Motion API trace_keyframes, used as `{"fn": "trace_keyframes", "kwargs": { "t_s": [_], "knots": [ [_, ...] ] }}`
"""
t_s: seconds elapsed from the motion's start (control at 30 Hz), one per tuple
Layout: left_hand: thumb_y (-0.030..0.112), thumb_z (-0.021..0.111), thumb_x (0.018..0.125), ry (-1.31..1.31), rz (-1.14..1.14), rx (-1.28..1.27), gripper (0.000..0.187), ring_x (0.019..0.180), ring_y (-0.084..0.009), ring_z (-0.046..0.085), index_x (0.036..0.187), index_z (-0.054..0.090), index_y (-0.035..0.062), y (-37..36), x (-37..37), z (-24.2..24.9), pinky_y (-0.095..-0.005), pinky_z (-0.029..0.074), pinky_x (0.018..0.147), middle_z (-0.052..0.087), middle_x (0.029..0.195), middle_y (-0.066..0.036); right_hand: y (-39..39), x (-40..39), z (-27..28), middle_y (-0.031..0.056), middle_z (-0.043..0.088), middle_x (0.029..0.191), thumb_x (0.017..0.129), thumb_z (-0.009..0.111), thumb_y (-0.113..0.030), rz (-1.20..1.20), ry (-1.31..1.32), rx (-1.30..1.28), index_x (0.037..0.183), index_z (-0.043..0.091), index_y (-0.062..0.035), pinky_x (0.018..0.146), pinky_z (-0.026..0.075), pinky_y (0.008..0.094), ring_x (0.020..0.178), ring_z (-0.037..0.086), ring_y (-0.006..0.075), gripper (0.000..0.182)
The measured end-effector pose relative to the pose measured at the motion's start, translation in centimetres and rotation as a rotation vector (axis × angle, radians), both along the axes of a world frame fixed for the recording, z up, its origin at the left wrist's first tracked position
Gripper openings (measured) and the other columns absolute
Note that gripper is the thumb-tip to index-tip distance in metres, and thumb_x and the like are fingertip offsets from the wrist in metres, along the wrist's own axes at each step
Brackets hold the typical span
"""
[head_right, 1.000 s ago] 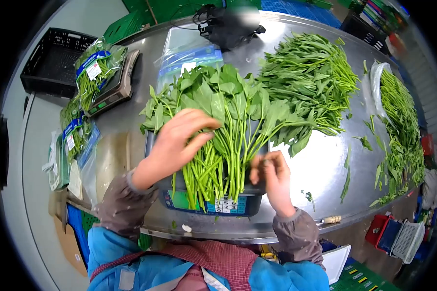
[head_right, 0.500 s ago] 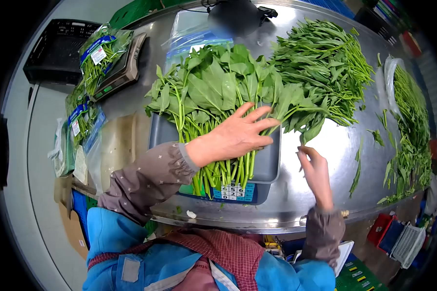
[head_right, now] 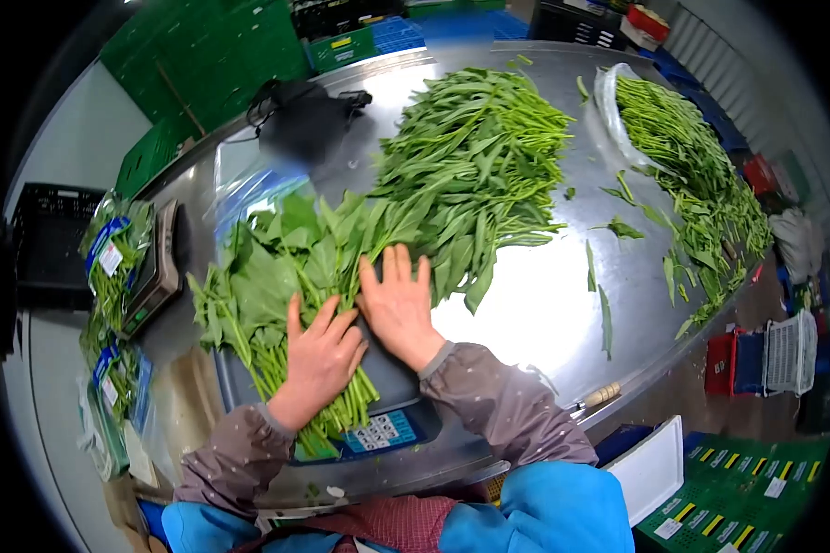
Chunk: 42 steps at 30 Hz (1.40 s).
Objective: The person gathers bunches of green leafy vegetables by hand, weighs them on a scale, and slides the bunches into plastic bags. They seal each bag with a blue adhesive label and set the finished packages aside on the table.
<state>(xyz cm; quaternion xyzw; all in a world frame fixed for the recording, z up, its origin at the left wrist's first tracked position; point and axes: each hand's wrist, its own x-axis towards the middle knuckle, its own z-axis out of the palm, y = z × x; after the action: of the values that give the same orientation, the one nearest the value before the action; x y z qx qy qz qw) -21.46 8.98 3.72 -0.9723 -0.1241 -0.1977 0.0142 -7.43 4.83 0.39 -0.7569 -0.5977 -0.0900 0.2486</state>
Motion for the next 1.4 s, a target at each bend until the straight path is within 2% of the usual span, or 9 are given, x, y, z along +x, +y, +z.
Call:
{"fn": "trace_keyframes", "kwargs": {
  "t_s": [0.13,0.23,0.37,0.67,0.93,1.03,1.07,1.23,1.4],
  "knots": [
    [0.021,0.066,0.068,0.075,0.114,0.017,0.018,0.103,-0.0263,0.045,0.078,0.057,0.0094,-0.5,0.4,0.1,-0.0608,0.021,0.094,0.053,0.092,-0.004,-0.4,0.7,0.5,0.0245,0.044,0.115,0.073,0.062,-0.024,0.05,0.038,0.006,0.124,0.042,-0.0115,0.09,0.03,0.0491,0.11,0.04,0.0379,0.056],
    [0.023,0.067,0.065,0.152,0.206,0.003,0.025,0.099,-0.0256,0.045,0.086,0.06,0.0108,-0.5,0.4,1.0,-0.0599,0.02,0.094,0.05,0.086,-0.004,-0.6,3.3,1.0,0.0139,0.053,0.104,0.069,0.065,-0.018,0.134,0.139,0.098,0.123,0.043,-0.0118,0.082,0.036,0.0383,0.097,0.05,0.0285,0.058],
    [0.023,0.069,0.064,0.134,0.302,-0.025,0.029,0.098,-0.0247,0.046,0.089,0.061,0.0112,-0.4,-0.1,0.9,-0.0586,0.02,0.094,0.05,0.087,-0.005,-2.0,12.4,-1.7,0.0091,0.057,0.067,0.074,0.058,-0.009,-0.185,0.161,0.234,0.087,0.059,-0.0116,0.05,0.044,0.0356,0.058,0.056,0.0265,0.013],
    [0.022,0.068,0.065,0.137,0.288,-0.096,0.028,0.097,-0.024,0.045,0.09,0.061,0.0111,-0.2,0.2,0.9,-0.0575,0.02,0.094,0.051,0.088,-0.004,0.2,26.4,-6.9,0.0033,0.053,0.091,0.071,0.052,-0.006,-0.346,-0.227,0.003,0.084,0.059,-0.0121,0.067,0.041,0.0375,0.09,0.05,0.0243,0.016],
    [0.021,0.067,0.065,0.095,0.271,-0.122,0.027,0.097,-0.0238,0.045,0.089,0.062,0.0114,-0.1,-0.1,0.6,-0.0574,0.02,0.095,0.051,0.088,-0.003,-3.4,25.2,0.0,0.0051,0.056,0.097,0.065,0.059,-0.008,-0.161,-0.469,0.14,0.093,0.048,-0.0088,0.081,0.034,0.0409,0.096,0.05,0.0262,0.03],
    [0.02,0.068,0.065,0.074,0.261,-0.131,0.025,0.097,-0.0238,0.045,0.088,0.061,0.0112,0.0,-0.3,0.3,-0.0573,0.02,0.095,0.051,0.088,-0.003,-6.6,25.8,1.0,0.0152,0.056,0.07,0.074,0.059,-0.013,-0.319,-0.04,-0.09,0.091,0.045,-0.0052,0.065,0.041,0.0436,0.069,0.054,0.037,0.023],
    [0.02,0.068,0.065,0.065,0.255,-0.132,0.025,0.097,-0.0238,0.045,0.087,0.061,0.011,0.0,-0.3,0.3,-0.0573,0.02,0.095,0.051,0.088,-0.003,-7.6,25.5,1.4,0.0139,0.055,0.064,0.078,0.058,-0.015,-0.204,0.037,0.162,0.09,0.045,-0.0037,0.053,0.042,0.0388,0.059,0.054,0.0303,0.021],
    [0.019,0.067,0.065,0.032,0.227,-0.133,0.024,0.097,-0.0239,0.046,0.086,0.061,0.0106,0.1,-0.4,0.0,-0.0574,0.02,0.094,0.051,0.088,-0.003,-12.4,23.2,5.2,0.0036,0.05,0.063,0.085,0.054,-0.021,-0.167,1.159,0.312,0.091,0.047,-0.0043,0.048,0.044,0.0276,0.057,0.052,0.0131,0.019],
    [0.018,0.066,0.068,-0.047,0.152,-0.177,0.022,0.101,-0.0256,0.045,0.088,0.06,0.0103,-0.4,-0.5,1.8,-0.0575,0.02,0.092,0.052,0.09,-0.005,-14.0,16.2,8.6,-0.0002,0.036,0.063,0.089,0.049,-0.023,-0.061,1.613,0.38,0.089,0.037,-0.0093,0.042,0.037,0.024,0.048,0.037,0.009,0.018]
  ]
}}
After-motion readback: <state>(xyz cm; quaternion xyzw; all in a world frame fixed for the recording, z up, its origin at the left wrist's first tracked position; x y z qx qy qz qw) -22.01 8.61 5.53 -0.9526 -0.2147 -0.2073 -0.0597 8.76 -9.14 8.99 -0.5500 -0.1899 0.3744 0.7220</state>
